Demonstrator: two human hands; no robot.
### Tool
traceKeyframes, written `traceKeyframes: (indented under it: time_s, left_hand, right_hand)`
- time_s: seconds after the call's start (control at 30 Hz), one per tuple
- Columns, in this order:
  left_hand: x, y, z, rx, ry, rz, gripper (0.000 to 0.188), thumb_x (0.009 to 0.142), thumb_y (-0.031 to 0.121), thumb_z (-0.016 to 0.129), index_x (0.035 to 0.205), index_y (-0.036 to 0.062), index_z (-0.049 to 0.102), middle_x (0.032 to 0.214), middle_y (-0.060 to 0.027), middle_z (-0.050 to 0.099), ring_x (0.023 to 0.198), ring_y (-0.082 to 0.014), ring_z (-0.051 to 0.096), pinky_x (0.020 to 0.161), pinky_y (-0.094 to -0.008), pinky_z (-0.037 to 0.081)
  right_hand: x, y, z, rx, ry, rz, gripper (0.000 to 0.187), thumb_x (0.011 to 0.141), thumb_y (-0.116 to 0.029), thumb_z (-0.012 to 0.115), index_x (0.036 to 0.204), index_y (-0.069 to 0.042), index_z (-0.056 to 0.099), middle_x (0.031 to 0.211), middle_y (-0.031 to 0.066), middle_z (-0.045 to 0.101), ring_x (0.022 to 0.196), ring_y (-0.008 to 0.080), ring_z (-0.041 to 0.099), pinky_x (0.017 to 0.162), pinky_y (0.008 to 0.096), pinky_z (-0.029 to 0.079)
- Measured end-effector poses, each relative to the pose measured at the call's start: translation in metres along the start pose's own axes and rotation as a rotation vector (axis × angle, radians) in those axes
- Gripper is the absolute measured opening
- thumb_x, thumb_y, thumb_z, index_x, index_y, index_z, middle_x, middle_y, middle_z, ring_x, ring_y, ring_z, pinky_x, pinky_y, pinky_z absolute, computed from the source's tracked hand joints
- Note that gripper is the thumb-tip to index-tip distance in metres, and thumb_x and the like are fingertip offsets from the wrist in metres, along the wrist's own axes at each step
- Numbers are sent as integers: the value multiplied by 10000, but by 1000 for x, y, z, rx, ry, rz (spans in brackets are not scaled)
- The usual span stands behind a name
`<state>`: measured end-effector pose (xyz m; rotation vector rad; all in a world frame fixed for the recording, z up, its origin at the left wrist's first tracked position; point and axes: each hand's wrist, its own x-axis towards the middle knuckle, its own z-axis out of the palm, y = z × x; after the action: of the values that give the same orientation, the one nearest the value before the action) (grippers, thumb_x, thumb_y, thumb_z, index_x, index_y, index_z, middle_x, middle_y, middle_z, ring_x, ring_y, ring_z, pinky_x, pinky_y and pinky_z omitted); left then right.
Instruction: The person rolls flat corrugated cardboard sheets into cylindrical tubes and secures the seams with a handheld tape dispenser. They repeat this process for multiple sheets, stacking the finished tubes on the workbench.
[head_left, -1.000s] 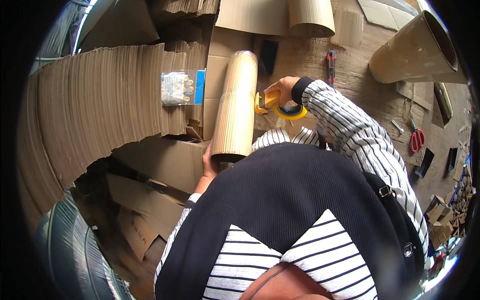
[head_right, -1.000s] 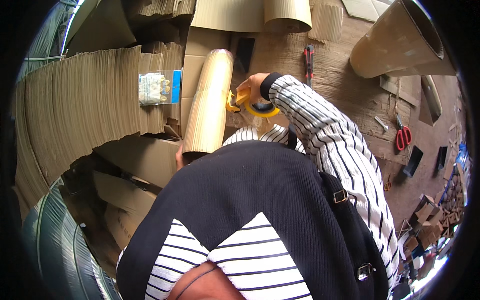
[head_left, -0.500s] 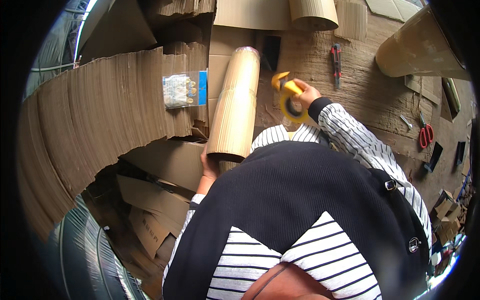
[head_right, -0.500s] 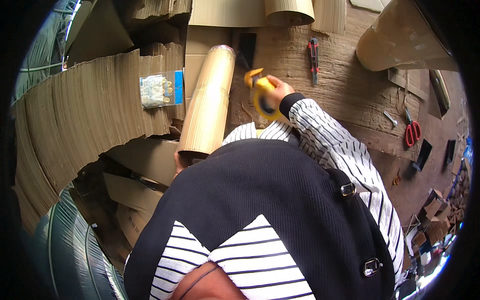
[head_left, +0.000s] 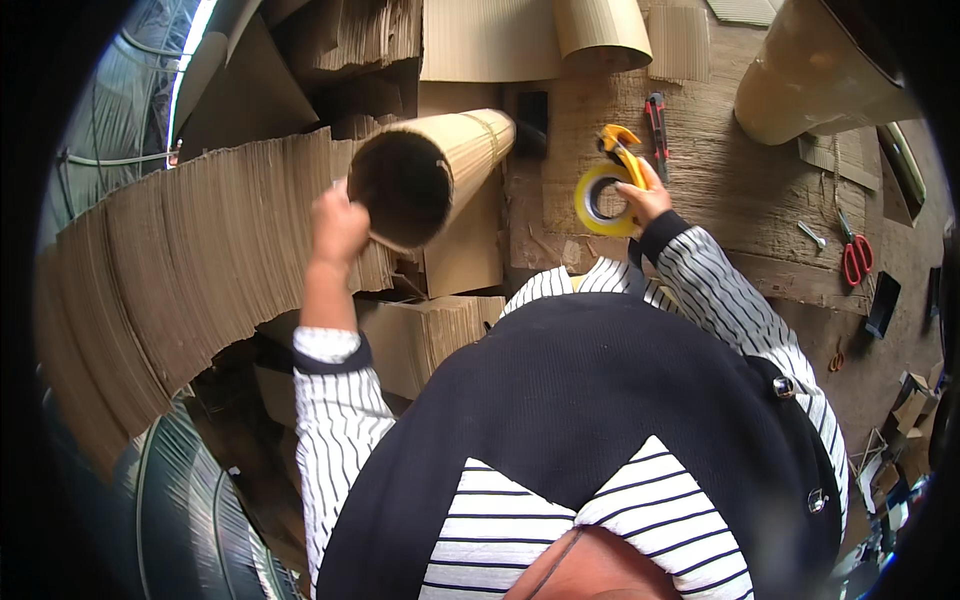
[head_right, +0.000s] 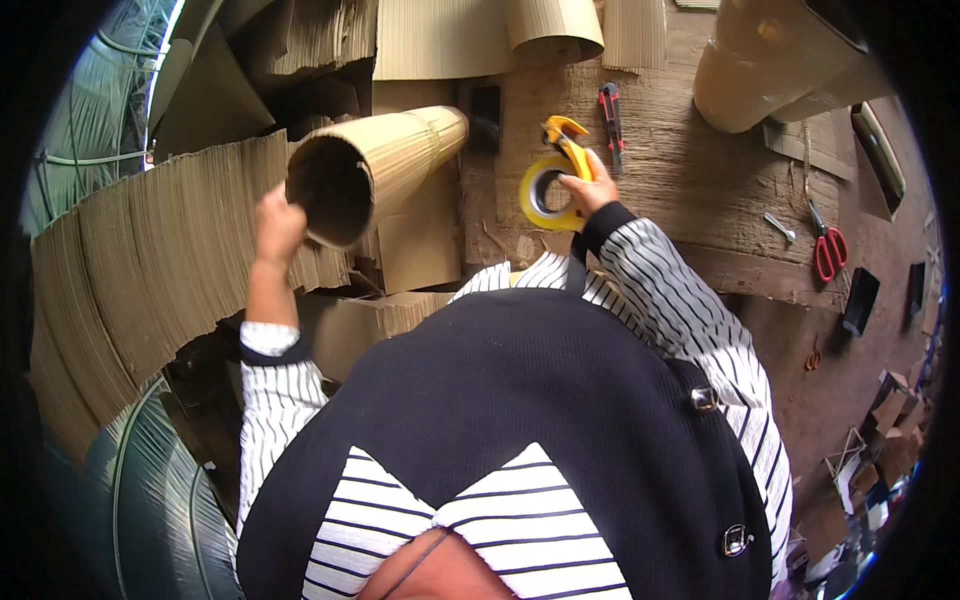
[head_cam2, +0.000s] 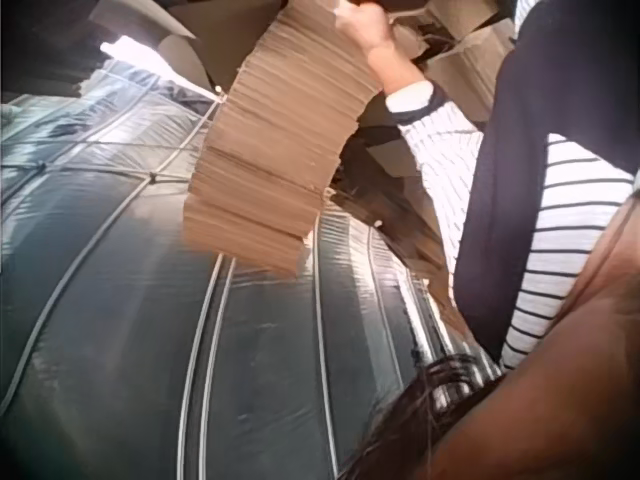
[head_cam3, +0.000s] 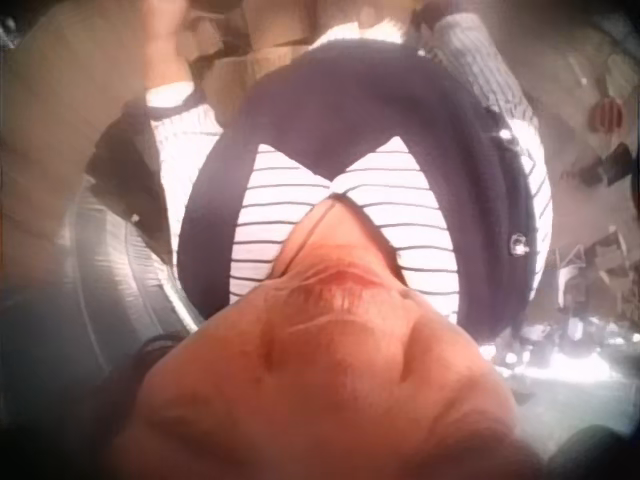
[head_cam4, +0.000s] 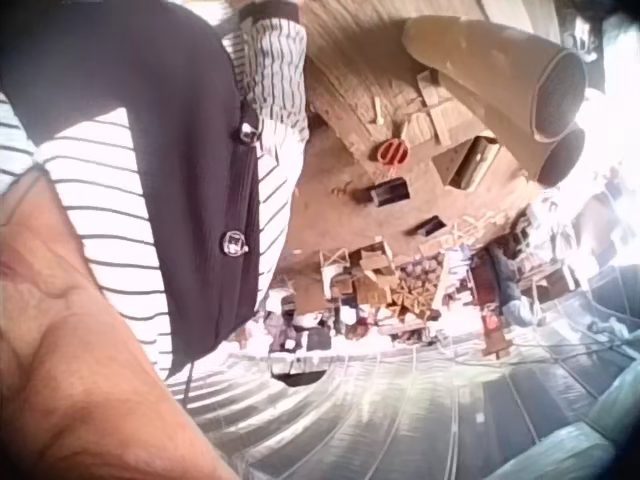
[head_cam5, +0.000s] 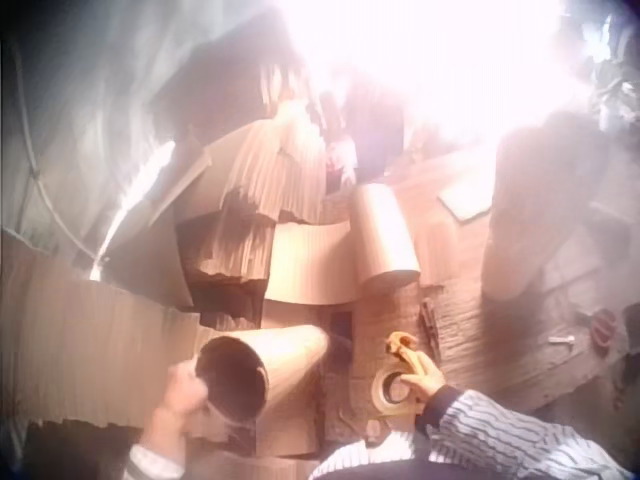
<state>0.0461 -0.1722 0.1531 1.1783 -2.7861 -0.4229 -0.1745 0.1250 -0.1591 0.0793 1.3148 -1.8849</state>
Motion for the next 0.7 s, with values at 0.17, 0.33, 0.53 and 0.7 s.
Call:
traceKeyframes:
  time_s: [0.17, 0.33, 0.53, 0.7]
  left_hand:
    - [77, 74, -46, 242, -121, 297, 309, 771, 22, 517, 1005, 96, 705, 965, -211, 662, 919, -396, 637, 801, -416, 518]
    - [84, 161, -65, 590, -265, 640, 260, 769, -10, 532, 946, 118, 672, 891, -167, 673, 865, -368, 649, 734, -427, 525]
    - [36, 238, -26, 854, -271, 1008, 116, 824, 69, 569, 863, 163, 625, 843, -41, 690, 815, -258, 690, 662, -371, 556]
    - [-29, 266, 13, 541, -162, 1140, 117, 828, 92, 603, 919, 151, 648, 827, -17, 674, 806, -204, 685, 637, -310, 554]
  right_hand:
    - [-43, -22, -81, -346, 123, -84, 782, 752, -55, 734, 1446, -6, 378, 1249, 120, 588, 1038, 174, 610, 870, 261, 498]
    - [-104, -46, -129, -291, 204, -62, 754, 772, -22, 683, 1458, -26, 371, 1294, 129, 557, 1117, 201, 579, 944, 287, 467]
    - [-143, -84, -146, -130, 207, -101, 775, 786, 54, 628, 1492, -17, 318, 1380, 141, 504, 1162, 208, 563, 962, 275, 458]
    - [-153, -144, -129, -105, 61, -194, 770, 792, 68, 612, 1497, -25, 317, 1355, 125, 520, 1131, 189, 567, 922, 267, 474]
